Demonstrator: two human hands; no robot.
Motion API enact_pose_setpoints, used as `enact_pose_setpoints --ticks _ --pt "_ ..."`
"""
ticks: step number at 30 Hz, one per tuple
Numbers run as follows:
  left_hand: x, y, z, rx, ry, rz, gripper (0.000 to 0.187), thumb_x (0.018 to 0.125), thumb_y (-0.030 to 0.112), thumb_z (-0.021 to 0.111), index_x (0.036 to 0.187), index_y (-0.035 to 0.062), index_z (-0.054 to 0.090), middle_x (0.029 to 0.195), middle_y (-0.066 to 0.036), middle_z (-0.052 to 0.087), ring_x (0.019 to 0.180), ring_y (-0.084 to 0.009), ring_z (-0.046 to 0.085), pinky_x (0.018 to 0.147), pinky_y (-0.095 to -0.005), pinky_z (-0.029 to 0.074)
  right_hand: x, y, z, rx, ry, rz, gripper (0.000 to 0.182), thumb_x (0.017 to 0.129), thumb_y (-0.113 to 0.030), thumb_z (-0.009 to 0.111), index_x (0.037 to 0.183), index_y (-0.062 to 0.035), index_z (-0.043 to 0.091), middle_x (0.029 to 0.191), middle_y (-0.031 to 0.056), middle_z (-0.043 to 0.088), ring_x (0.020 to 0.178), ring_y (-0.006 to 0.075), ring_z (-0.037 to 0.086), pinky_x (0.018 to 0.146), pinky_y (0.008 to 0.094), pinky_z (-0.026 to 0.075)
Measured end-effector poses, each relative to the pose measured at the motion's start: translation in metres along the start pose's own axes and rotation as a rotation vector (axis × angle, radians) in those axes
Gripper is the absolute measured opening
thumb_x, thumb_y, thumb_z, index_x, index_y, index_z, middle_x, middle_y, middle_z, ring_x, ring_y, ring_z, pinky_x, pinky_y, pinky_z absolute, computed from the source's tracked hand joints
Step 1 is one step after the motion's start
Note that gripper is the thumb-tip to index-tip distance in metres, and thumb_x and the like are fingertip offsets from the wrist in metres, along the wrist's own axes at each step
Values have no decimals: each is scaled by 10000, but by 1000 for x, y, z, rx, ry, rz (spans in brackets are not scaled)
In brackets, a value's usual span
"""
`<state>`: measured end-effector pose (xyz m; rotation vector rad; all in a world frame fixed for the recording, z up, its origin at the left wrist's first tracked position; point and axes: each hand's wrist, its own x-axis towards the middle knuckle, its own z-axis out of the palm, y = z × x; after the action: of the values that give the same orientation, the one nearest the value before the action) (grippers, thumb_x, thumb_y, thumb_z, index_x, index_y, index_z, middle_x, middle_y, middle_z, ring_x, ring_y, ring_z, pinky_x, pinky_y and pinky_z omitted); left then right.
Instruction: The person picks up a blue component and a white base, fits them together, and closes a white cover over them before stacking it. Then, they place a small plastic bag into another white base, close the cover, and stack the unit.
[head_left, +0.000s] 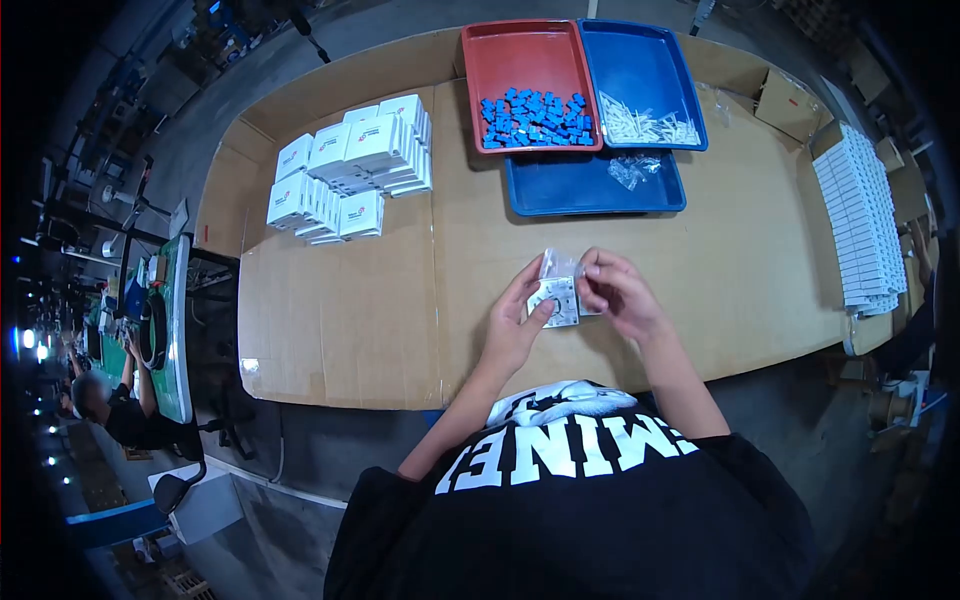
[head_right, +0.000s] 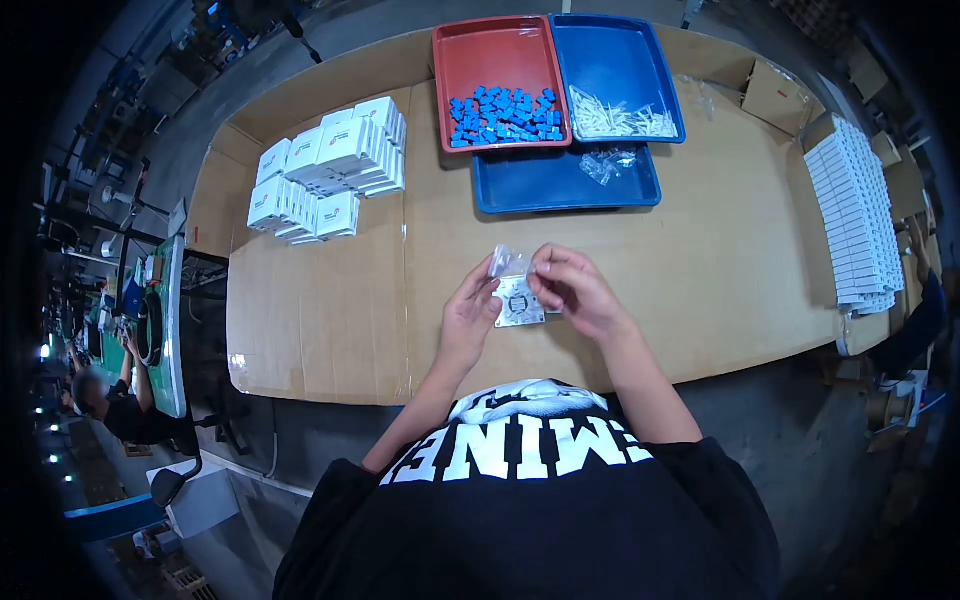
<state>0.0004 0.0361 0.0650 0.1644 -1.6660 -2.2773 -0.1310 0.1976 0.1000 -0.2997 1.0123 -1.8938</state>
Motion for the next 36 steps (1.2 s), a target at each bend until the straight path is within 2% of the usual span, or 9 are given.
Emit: enact_pose_setpoints --ticks 11,13,20,24,28,30,32,33,36 --pt "1 -2 2 -305 27 -90 560 1033 288 659 1465 -24 488 1419 -177 611 1243 -241 630 1051 -348 514 -4 50 15 352 -45 182 126 997 -177 523 939 -68 550 851 59 635 630 113 515 580 269 420" --pt "1 -5 -4 -489 68 -235 535 1049 314 630 1450 -16 497 1339 -157 643 1245 -245 622 1016 -346 531 -1 55 19 402 -55 197 138 997 -176 504 924 -69 552 844 64 634 637 126 516 582 272 418" --pt "10 -2 -5 -494 127 -184 590 1080 377 559 1502 -13 426 1337 -159 612 1273 -250 582 1008 -356 531 8 61 24 100 129 105 152 983 -185 493 900 -68 542 792 64 589 610 139 504 580 284 420" --pt "1 -1 -5 -576 59 -126 590 1081 299 576 1553 -8 400 1377 -148 620 1248 -200 590 1117 -356 435 11 59 17 629 -45 267 232 965 -241 430 905 -51 548 759 57 539 648 151 477 567 299 400" --pt "0 -2 -11 -415 93 -185 400 1066 237 610 1376 -16 601 1319 -151 677 1178 -181 628 1078 -347 461 6 57 22 750 -98 339 251 994 -244 400 915 -56 545 759 64 537 641 162 475 544 293 382" --pt "-2 -11 -17 -296 182 -131 336 1049 241 644 1264 -16 673 1273 -142 707 1112 -172 661 1050 -339 480 5 62 18 688 -165 299 302 1025 -279 424 932 -48 594 788 53 579 657 137 502 557 279 400" --pt "1 1 -6 -336 299 -123 308 1035 262 664 1168 -12 708 1135 -143 727 1048 -195 671 960 -318 513 6 49 32 -174 292 195 361 1066 -332 461 939 -44 636 824 41 629 685 109 537 580 274 429" --pt "-1 -1 -7 -266 322 -125 289 1030 240 677 1158 -15 720 1106 -114 726 1012 -161 657 929 -296 503 9 51 28 -283 274 2 373 1090 -344 494 963 -43 674 859 28 666 730 98 583 619 267 466" --pt "-2 11 -11 -110 391 -101 244 1008 190 712 1125 -21 751 1031 -63 701 948 -120 629 891 -265 482 11 48 35 -381 255 -96 319 1091 -296 524 1039 -40 706 862 16 672 758 92 606 649 255 482"
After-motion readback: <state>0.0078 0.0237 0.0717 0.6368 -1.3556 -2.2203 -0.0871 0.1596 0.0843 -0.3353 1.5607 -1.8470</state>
